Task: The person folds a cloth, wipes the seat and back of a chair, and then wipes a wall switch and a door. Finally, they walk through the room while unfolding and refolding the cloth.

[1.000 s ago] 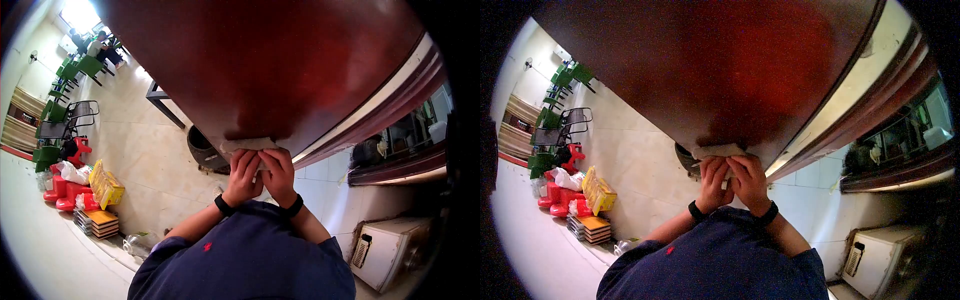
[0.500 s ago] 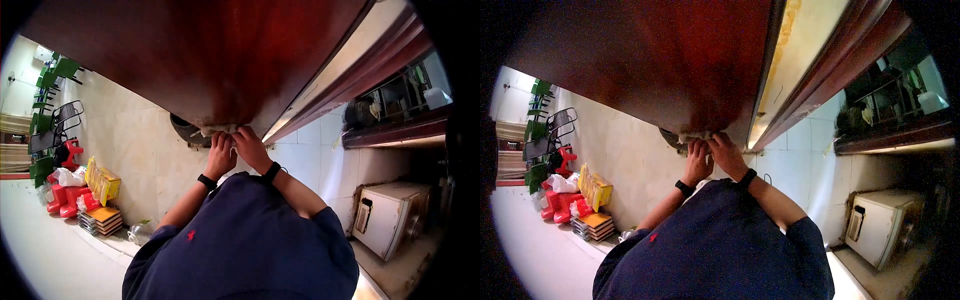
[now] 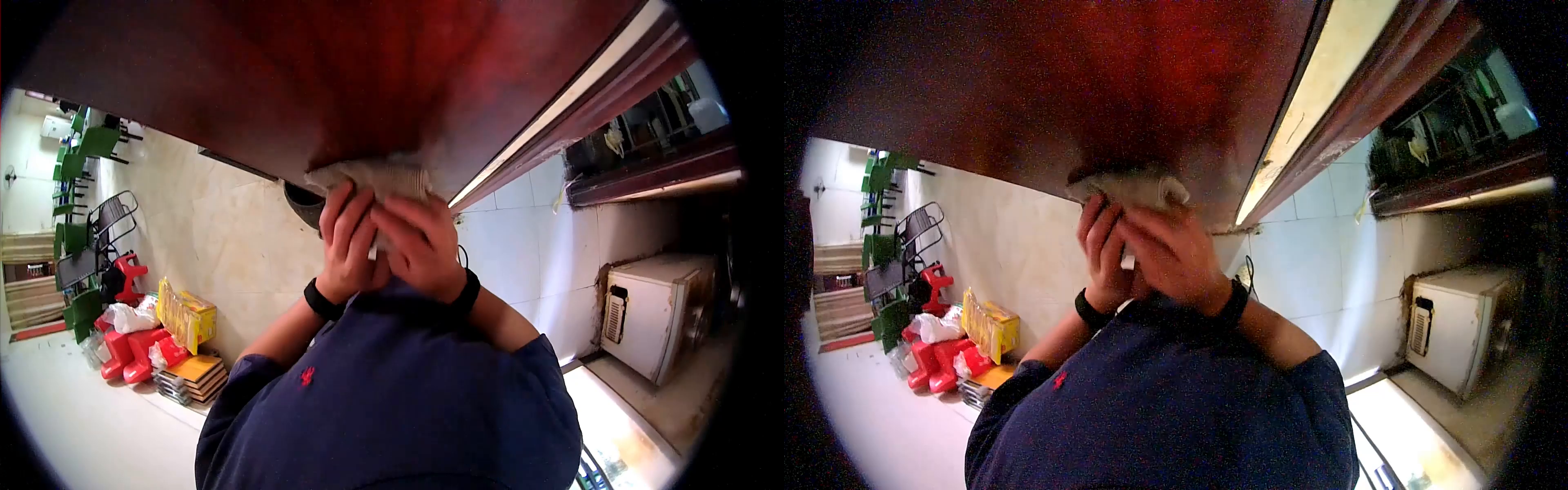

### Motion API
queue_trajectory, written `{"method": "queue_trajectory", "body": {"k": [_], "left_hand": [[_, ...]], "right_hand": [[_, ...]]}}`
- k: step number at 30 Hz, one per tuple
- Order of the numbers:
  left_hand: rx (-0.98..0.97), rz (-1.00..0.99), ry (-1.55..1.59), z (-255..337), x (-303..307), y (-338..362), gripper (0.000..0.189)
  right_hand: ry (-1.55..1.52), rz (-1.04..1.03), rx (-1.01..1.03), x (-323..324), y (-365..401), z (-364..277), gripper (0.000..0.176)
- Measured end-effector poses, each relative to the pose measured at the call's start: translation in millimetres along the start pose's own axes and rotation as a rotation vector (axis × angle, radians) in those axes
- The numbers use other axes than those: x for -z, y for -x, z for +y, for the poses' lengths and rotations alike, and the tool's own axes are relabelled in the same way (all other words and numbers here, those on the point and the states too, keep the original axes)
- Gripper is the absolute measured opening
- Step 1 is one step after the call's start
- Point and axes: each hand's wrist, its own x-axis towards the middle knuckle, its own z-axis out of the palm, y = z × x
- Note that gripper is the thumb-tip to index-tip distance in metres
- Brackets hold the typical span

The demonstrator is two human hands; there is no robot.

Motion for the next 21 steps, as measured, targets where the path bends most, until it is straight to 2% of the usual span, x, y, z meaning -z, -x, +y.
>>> {"method": "queue_trajectory", "body": {"k": [2,5,12,19,21], "left_hand": [[-0.014,-0.056,-0.082,-13.0,-14.9,9.2,0.044],[-0.038,-0.118,-0.182,-29.2,-31.5,17.2,0.044],[-0.059,-0.137,-0.185,-31.8,-35.7,30.2,0.043],[-0.017,-0.239,-0.205,-33.9,-53.3,63.8,0.045],[0.089,-0.289,-0.220,-26.6,-52.1,66.3,0.048]], "right_hand": [[0.069,-0.071,-0.294,-17.8,5.1,13.9,0.040],[0.142,-0.021,-0.202,-29.4,16.8,20.2,0.041],[0.120,-0.028,-0.259,-28.3,21.8,18.1,0.041],[0.039,-0.113,-0.337,-28.6,48.0,32.6,0.037],[-0.006,-0.148,-0.354,-25.8,46.5,32.7,0.036]]}}
